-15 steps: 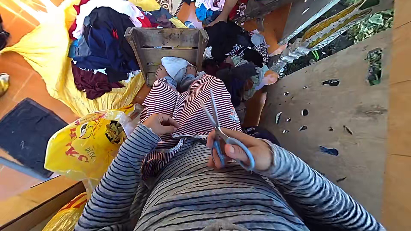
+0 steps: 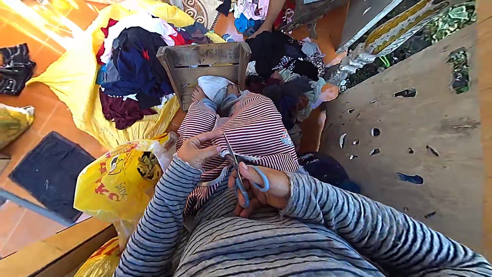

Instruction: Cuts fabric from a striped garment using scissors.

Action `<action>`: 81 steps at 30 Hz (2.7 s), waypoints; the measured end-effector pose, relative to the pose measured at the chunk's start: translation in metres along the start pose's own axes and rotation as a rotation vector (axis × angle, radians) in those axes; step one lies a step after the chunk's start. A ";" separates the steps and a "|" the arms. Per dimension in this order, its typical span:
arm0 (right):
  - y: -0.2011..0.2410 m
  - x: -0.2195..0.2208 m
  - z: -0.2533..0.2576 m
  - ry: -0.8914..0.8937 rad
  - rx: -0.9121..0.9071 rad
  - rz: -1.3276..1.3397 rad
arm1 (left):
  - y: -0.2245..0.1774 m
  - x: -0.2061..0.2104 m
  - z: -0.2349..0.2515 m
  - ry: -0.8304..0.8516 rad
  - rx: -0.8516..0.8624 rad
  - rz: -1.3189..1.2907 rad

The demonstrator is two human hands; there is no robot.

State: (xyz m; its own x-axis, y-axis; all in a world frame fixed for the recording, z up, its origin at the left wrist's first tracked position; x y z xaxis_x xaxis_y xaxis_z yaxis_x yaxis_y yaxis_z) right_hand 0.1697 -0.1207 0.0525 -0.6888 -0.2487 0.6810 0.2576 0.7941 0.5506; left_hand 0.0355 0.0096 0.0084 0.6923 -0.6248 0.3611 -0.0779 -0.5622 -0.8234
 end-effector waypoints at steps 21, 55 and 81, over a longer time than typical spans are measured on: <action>-0.005 -0.006 0.019 -0.110 -0.077 -0.036 | 0.004 0.006 -0.002 0.005 0.108 0.038; -0.014 -0.008 0.009 -0.099 -0.106 0.071 | -0.002 -0.006 0.037 -0.043 -0.061 -0.140; -0.008 -0.010 0.027 -0.156 -0.202 0.037 | 0.016 0.005 0.007 0.104 0.333 0.182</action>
State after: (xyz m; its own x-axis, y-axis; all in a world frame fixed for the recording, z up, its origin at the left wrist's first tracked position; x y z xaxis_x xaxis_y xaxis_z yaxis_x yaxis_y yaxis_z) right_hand 0.1560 -0.1097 0.0281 -0.7685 -0.1202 0.6284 0.4041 0.6702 0.6225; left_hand 0.0429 0.0010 -0.0054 0.6106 -0.7594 0.2246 0.0561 -0.2414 -0.9688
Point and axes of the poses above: each hand's wrist, its own z-axis towards the middle knuckle, its own x-axis out of the palm, y = z × x, the point moved 4 cm from there along z, towards the middle knuckle, and after that the axes turned 15 degrees about y, right-handed, at the moved point
